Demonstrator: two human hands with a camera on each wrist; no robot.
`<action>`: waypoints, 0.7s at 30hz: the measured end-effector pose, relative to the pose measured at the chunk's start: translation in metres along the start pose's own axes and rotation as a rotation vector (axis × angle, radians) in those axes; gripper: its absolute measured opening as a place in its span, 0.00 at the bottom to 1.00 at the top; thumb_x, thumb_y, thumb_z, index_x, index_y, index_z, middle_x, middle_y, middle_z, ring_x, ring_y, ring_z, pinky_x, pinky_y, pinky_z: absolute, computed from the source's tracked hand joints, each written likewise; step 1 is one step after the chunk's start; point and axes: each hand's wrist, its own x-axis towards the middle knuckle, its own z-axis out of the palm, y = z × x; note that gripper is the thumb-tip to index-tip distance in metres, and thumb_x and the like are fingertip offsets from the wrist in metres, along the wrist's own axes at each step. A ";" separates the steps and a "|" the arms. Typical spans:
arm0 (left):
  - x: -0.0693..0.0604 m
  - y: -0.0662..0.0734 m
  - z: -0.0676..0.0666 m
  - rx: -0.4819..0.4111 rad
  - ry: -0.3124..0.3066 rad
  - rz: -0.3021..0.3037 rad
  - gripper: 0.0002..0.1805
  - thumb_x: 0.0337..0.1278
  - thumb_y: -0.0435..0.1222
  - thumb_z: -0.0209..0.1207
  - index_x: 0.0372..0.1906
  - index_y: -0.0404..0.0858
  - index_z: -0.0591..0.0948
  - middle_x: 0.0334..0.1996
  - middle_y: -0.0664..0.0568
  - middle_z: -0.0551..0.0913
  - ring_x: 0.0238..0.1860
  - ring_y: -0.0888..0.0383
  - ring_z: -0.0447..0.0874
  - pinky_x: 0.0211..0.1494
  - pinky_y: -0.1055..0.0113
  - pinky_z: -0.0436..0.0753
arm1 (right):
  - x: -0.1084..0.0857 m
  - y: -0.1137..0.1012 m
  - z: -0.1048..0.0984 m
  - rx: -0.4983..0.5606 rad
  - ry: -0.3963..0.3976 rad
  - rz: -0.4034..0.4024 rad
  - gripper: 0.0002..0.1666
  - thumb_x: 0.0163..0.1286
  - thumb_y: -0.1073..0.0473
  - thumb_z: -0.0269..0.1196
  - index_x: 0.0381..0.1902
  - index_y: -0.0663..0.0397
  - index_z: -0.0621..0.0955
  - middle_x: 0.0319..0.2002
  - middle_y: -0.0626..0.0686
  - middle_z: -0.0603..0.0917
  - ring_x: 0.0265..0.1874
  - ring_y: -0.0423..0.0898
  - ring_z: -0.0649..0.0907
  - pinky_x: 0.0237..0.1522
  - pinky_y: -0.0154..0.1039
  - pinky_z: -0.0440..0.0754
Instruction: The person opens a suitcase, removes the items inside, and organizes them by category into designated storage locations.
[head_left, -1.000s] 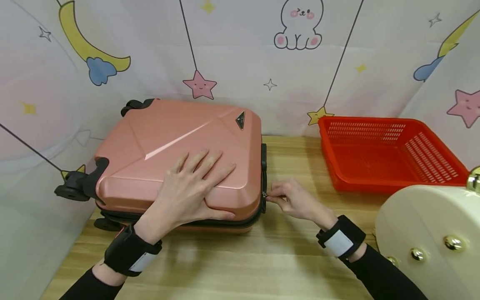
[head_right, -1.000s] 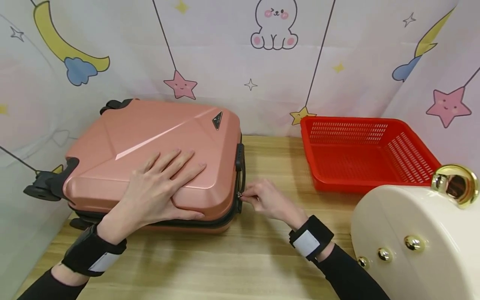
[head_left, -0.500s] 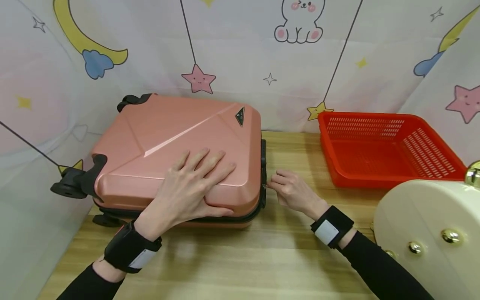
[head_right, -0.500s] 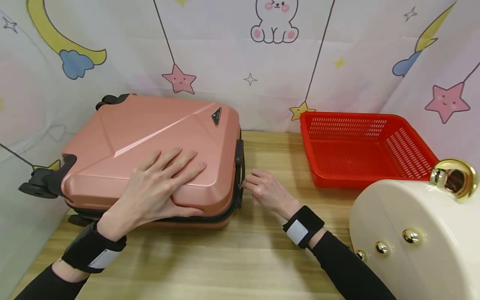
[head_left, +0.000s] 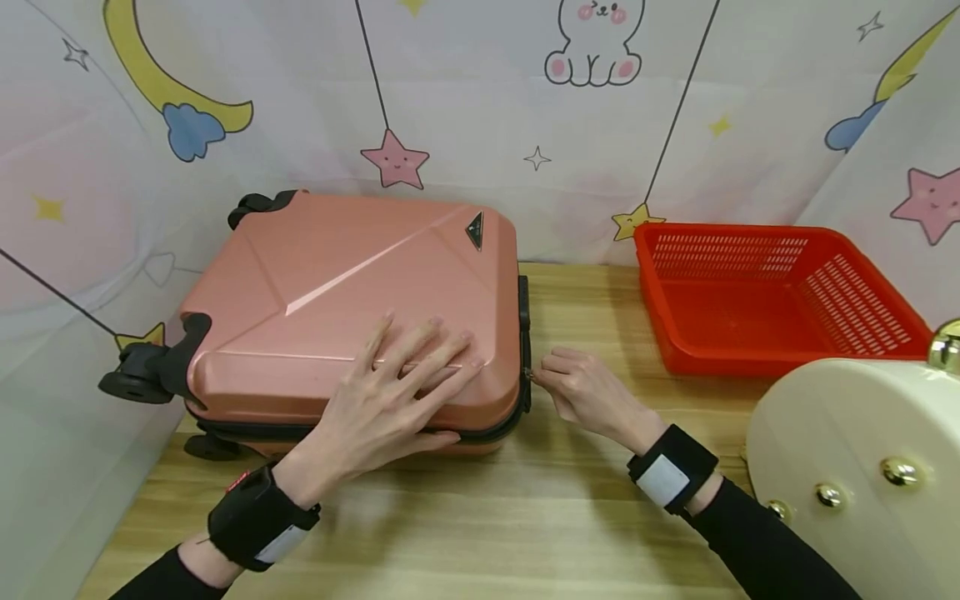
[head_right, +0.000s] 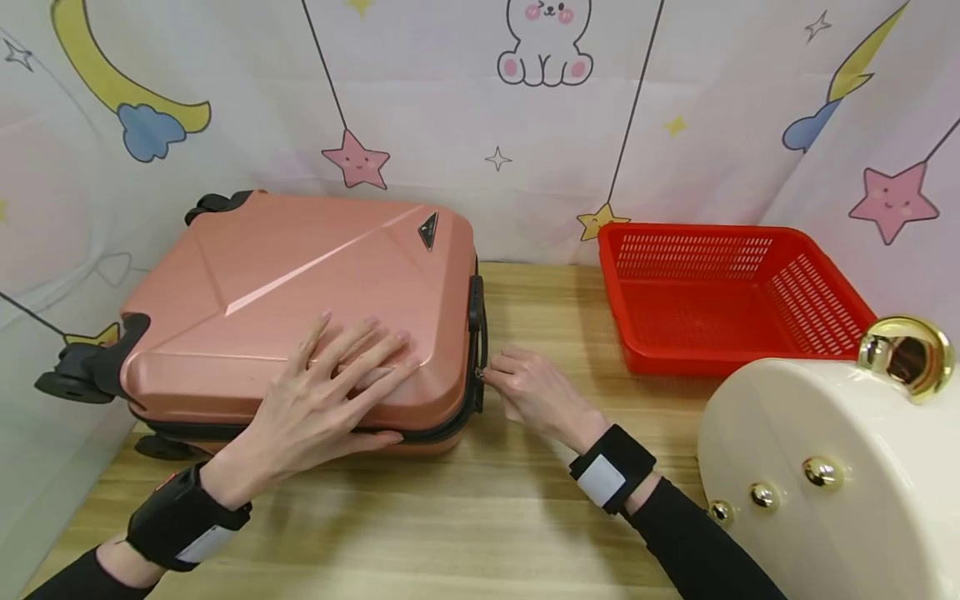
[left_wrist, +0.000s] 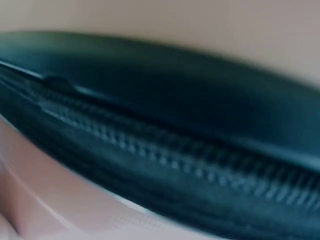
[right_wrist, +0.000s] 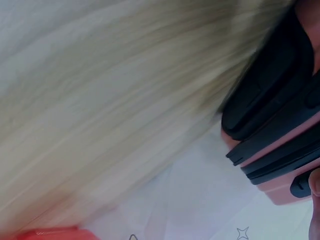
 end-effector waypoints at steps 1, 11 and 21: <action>-0.001 0.000 0.001 0.002 0.011 0.009 0.59 0.38 0.75 0.64 0.77 0.49 0.65 0.75 0.49 0.68 0.75 0.45 0.65 0.74 0.36 0.64 | 0.000 -0.001 -0.001 0.012 0.004 0.006 0.06 0.59 0.74 0.64 0.30 0.60 0.84 0.22 0.49 0.72 0.24 0.42 0.69 0.27 0.33 0.67; 0.004 0.012 -0.002 -0.016 0.099 0.090 0.31 0.73 0.30 0.48 0.76 0.54 0.66 0.75 0.50 0.69 0.73 0.47 0.68 0.70 0.33 0.66 | -0.001 -0.013 -0.008 0.095 0.001 0.032 0.09 0.56 0.76 0.64 0.29 0.59 0.84 0.21 0.47 0.70 0.22 0.38 0.68 0.26 0.27 0.63; 0.025 0.026 -0.014 0.106 -0.170 0.032 0.54 0.46 0.32 0.71 0.78 0.59 0.58 0.79 0.44 0.57 0.77 0.43 0.60 0.70 0.31 0.66 | -0.003 -0.010 -0.004 0.095 -0.002 -0.053 0.11 0.54 0.78 0.65 0.32 0.60 0.86 0.24 0.49 0.78 0.26 0.41 0.73 0.30 0.31 0.75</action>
